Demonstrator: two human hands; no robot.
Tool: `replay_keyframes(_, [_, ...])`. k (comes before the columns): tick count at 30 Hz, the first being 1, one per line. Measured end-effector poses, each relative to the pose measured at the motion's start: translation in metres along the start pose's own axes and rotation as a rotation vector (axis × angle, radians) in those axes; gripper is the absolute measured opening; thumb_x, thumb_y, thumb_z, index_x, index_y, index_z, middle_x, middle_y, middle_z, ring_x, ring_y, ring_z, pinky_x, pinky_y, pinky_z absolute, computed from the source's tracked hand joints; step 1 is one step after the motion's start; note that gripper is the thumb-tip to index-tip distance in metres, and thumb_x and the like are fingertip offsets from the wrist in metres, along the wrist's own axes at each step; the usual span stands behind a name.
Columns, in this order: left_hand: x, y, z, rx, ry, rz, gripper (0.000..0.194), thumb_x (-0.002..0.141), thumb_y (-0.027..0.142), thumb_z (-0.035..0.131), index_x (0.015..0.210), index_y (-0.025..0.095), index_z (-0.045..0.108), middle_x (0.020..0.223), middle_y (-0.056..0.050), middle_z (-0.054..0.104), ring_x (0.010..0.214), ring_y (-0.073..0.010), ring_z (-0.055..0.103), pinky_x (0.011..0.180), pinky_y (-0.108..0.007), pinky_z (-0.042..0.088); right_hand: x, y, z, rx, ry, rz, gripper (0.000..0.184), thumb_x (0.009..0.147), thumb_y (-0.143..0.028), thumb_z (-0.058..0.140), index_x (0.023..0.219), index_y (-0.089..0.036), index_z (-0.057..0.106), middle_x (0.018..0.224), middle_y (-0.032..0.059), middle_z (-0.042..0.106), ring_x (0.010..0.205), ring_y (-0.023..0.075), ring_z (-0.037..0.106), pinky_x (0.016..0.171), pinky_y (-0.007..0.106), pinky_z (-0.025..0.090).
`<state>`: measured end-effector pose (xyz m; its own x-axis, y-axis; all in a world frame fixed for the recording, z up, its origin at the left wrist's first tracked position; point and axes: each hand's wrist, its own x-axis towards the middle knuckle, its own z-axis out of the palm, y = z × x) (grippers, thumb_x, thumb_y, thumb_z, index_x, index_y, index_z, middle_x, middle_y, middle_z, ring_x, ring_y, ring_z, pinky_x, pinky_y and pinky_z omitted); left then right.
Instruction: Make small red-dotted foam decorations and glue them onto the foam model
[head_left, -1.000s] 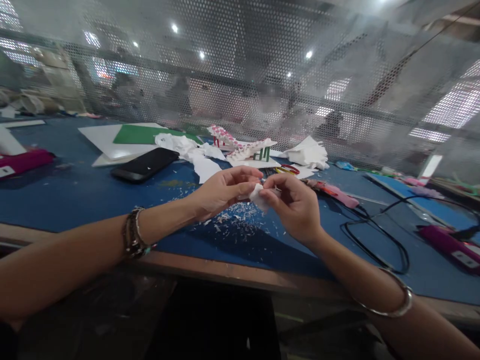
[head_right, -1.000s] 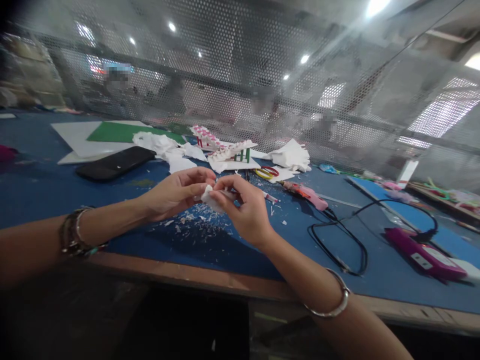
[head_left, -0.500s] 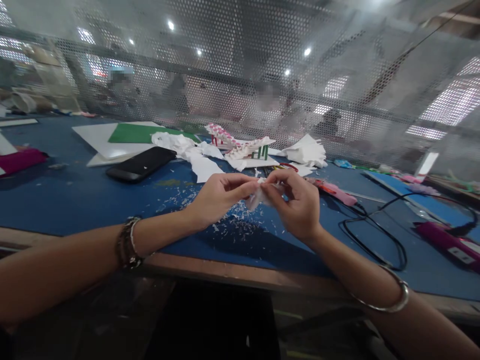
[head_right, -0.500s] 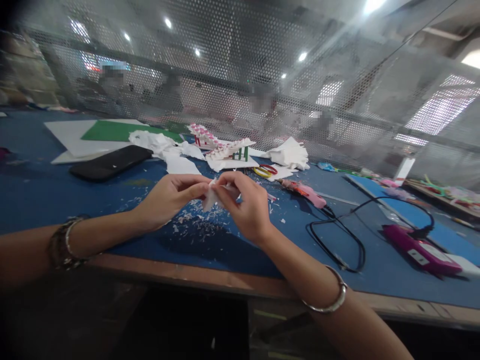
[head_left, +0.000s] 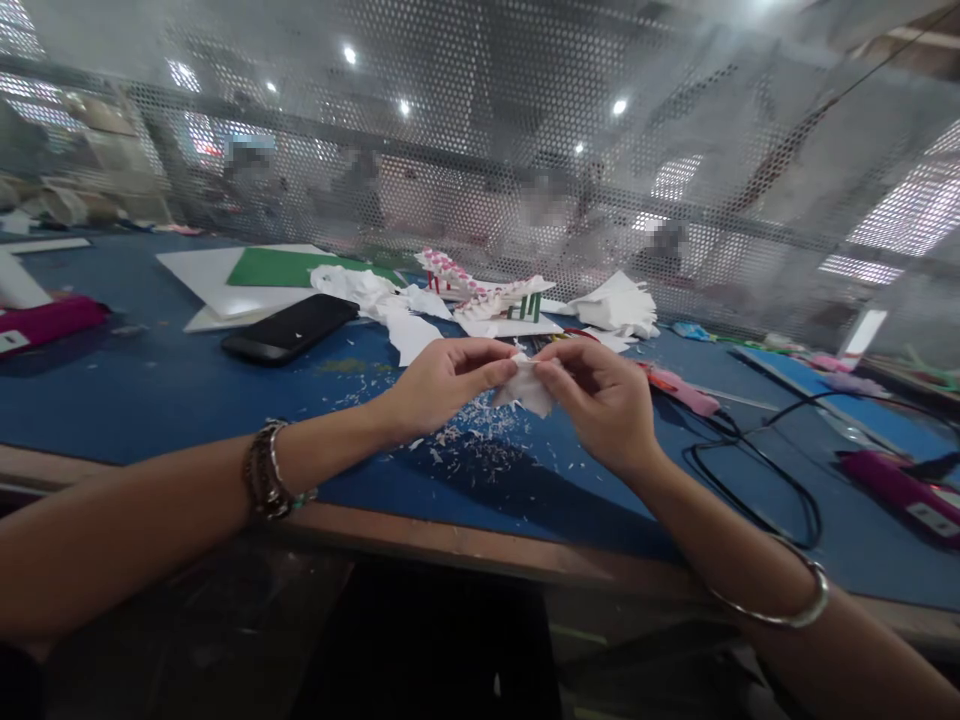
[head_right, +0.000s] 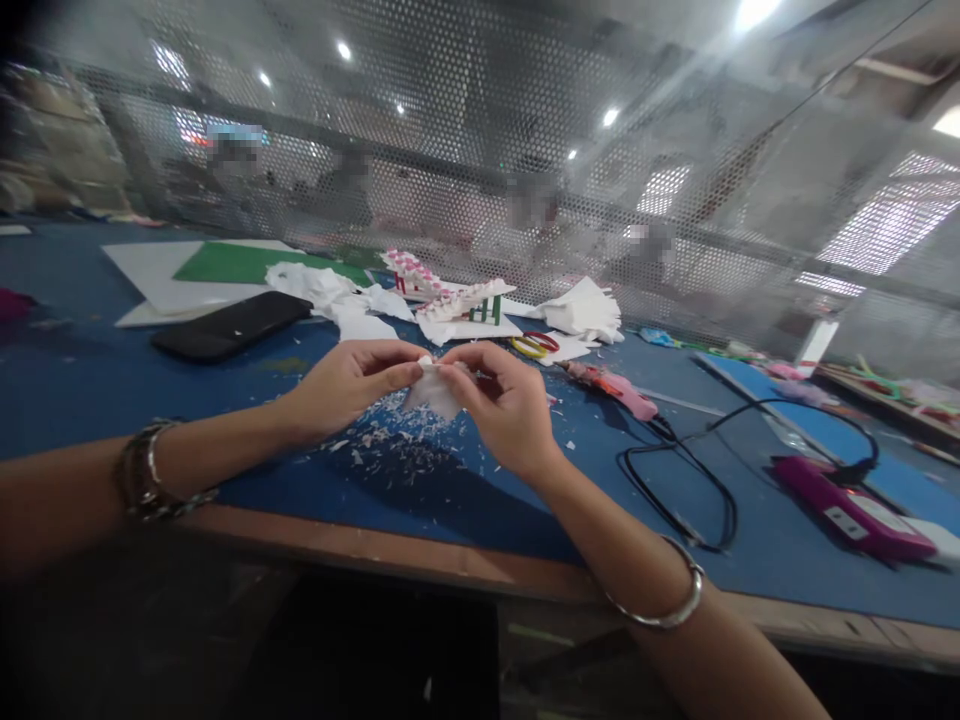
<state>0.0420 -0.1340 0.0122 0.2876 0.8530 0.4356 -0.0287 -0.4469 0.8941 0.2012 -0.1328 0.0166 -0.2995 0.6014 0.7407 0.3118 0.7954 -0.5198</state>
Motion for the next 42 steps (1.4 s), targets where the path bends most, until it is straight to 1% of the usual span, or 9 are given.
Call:
replay_keyframes(3, [0.001,0.0,-0.0001,-0.005,-0.024,-0.013,0.01,0.071,0.016,0.054,0.074,0.013,0.063,0.063,0.002,0.059,0.057,-0.0059,0.049,0.054,-0.015,0.04,0.0008,0.0,0.0003,0.046,-0.03,0.067,0.006,0.075,-0.018,0.051,0.069,-0.016,0.053,0.053,-0.0062,0.048,0.042,0.0026,0.042,0.037,0.014,0.033])
replay_keyframes(5, [0.0015,-0.0007,-0.0001,-0.009,-0.033,-0.017,0.009,0.072,0.016,0.053,0.074,0.013,0.061,0.06,0.003,0.056,0.054,-0.0054,0.047,0.053,-0.015,0.038,0.0003,0.001,0.0,0.023,-0.029,0.046,0.002,0.075,-0.017,0.051,0.075,-0.017,0.053,0.057,-0.0055,0.05,0.046,0.0035,0.045,0.039,0.014,0.037])
replay_keyframes(9, [0.0017,-0.0017,0.0004,-0.008,0.01,-0.045,0.008,0.073,0.016,0.051,0.068,0.013,0.056,0.057,0.004,0.051,0.05,-0.0046,0.043,0.048,-0.015,0.034,-0.0007,0.0037,-0.0024,-0.193,0.006,-0.231,0.02,0.072,-0.015,0.057,0.091,-0.02,0.053,0.077,-0.0013,0.058,0.068,0.0083,0.056,0.061,0.02,0.047])
replay_keyframes(11, [0.0014,-0.0023,0.0011,-0.004,0.02,-0.067,0.011,0.073,0.016,0.051,0.064,0.014,0.054,0.055,0.004,0.048,0.049,-0.0043,0.04,0.047,-0.015,0.033,-0.0002,0.0042,-0.0039,-0.298,-0.019,-0.373,0.017,0.073,-0.013,0.056,0.088,-0.02,0.055,0.08,-0.0001,0.061,0.074,0.0095,0.056,0.067,0.022,0.047])
replay_keyframes(13, [0.001,-0.0037,0.0018,-0.013,0.013,-0.077,0.013,0.074,0.018,0.051,0.062,0.014,0.053,0.053,0.005,0.046,0.048,-0.0046,0.038,0.046,-0.016,0.032,0.0009,0.0038,-0.0049,-0.336,-0.061,-0.427,0.012,0.075,-0.01,0.053,0.083,-0.02,0.057,0.078,0.0007,0.062,0.074,0.0099,0.057,0.069,0.024,0.047])
replay_keyframes(17, [0.001,-0.0079,0.0018,-0.041,0.019,-0.075,0.012,0.073,0.023,0.052,0.062,0.016,0.053,0.054,0.004,0.047,0.047,-0.0055,0.039,0.045,-0.017,0.032,0.0023,0.0005,-0.0059,-0.342,-0.104,-0.403,0.012,0.075,-0.012,0.055,0.084,-0.018,0.059,0.08,0.0033,0.063,0.076,0.0113,0.058,0.071,0.026,0.047])
replay_keyframes(23, [0.0018,-0.0054,0.0004,-0.012,0.011,-0.088,0.013,0.073,0.021,0.052,0.062,0.015,0.054,0.052,0.005,0.046,0.046,-0.0054,0.038,0.045,-0.017,0.032,0.0008,-0.005,-0.0071,-0.335,-0.11,-0.325,0.015,0.074,-0.014,0.055,0.087,-0.02,0.06,0.082,0.0015,0.064,0.077,0.0113,0.059,0.069,0.025,0.047])
replay_keyframes(34, [0.0032,-0.0037,0.0008,0.028,-0.022,-0.081,0.01,0.072,0.017,0.053,0.063,0.013,0.054,0.052,0.005,0.046,0.046,-0.0048,0.039,0.045,-0.017,0.032,0.0004,-0.0008,-0.0086,-0.483,-0.07,-0.52,0.014,0.078,-0.013,0.051,0.086,-0.02,0.06,0.08,0.002,0.064,0.075,0.0124,0.058,0.072,0.027,0.046])
replay_keyframes(42, [0.0017,-0.0087,0.0003,0.06,-0.055,-0.004,0.008,0.073,0.02,0.052,0.068,0.014,0.054,0.053,0.004,0.048,0.047,-0.0059,0.041,0.047,-0.018,0.035,0.0011,0.0,-0.0085,-0.458,-0.043,-0.443,0.006,0.077,-0.016,0.053,0.075,-0.018,0.058,0.074,0.0022,0.062,0.071,0.0117,0.057,0.067,0.025,0.046])
